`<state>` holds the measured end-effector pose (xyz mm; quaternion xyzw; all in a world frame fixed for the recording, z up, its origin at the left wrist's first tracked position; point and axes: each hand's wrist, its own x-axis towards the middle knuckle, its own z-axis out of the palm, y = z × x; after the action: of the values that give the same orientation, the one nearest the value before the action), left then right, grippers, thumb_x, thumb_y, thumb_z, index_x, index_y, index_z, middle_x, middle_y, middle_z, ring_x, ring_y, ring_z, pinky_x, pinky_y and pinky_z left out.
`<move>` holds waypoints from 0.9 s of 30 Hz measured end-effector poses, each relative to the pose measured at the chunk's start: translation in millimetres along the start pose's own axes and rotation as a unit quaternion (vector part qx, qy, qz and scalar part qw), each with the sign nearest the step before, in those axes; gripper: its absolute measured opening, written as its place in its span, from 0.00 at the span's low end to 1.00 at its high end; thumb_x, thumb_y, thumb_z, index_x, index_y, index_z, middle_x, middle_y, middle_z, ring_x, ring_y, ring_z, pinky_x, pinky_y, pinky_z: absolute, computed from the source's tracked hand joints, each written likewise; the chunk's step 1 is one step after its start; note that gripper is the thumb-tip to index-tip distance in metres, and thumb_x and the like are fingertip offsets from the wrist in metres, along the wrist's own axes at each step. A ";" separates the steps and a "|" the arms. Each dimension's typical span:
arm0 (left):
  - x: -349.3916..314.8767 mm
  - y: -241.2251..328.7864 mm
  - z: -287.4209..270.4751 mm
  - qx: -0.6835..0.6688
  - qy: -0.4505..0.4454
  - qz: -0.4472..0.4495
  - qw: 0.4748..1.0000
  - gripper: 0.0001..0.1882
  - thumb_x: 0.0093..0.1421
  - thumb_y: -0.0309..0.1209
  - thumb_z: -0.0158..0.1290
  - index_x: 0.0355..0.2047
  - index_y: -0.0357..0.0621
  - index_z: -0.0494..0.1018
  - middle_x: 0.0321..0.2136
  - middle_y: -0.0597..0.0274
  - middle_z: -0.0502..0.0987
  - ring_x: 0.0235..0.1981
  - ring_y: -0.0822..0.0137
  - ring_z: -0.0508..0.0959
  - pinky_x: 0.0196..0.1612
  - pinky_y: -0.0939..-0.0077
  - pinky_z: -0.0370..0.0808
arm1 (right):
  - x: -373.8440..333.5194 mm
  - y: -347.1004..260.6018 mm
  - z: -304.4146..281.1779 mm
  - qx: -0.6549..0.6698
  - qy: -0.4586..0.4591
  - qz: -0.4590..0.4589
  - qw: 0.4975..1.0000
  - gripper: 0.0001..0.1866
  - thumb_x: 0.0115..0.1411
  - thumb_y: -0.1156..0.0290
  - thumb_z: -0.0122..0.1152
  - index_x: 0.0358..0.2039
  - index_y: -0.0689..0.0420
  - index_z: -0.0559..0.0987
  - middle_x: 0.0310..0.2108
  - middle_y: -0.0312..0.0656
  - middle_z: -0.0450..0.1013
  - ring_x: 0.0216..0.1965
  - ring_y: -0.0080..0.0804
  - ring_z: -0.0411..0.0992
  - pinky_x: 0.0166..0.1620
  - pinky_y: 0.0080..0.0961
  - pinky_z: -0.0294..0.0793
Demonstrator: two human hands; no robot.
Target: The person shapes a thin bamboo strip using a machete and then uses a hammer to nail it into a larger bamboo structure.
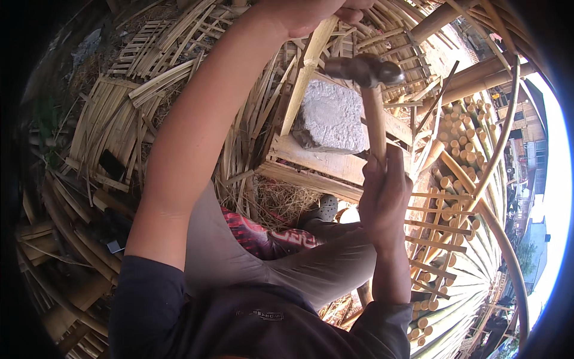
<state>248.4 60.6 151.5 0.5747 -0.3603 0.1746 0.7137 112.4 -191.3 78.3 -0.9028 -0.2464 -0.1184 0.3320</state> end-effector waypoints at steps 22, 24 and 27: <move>-4.3 -0.2 1.4 0.040 -0.016 0.017 0.999 0.30 0.73 0.58 0.33 0.20 0.54 0.61 0.10 0.73 0.56 0.07 0.77 0.58 0.11 0.80 0.62 | 14.0 -12.4 16.0 -0.070 0.005 -0.048 0.996 0.05 0.70 0.73 0.52 0.42 0.61 0.68 0.17 0.53 0.70 0.18 0.56 0.71 0.21 0.43 0.65; -6.1 -4.3 -1.3 0.047 -0.003 0.046 0.998 0.30 0.72 0.60 0.32 0.20 0.54 0.61 0.10 0.73 0.57 0.08 0.77 0.58 0.12 0.80 0.62 | -4.2 -0.8 21.1 -0.095 -0.100 -0.030 0.990 0.05 0.69 0.73 0.54 0.42 0.59 0.69 0.19 0.57 0.72 0.23 0.63 0.72 0.24 0.51 0.66; -1.6 2.0 1.5 0.053 0.012 0.046 0.997 0.31 0.72 0.61 0.32 0.20 0.54 0.61 0.10 0.74 0.57 0.09 0.79 0.58 0.13 0.80 0.63 | -25.0 28.4 13.7 -0.096 -0.145 0.016 0.985 0.05 0.69 0.73 0.55 0.41 0.60 0.72 0.19 0.57 0.72 0.24 0.63 0.73 0.25 0.51 0.65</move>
<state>245.4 60.0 151.9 0.5923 -0.3682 0.2335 0.6775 106.7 -210.2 43.2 -0.9418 -0.2655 -0.0038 0.2061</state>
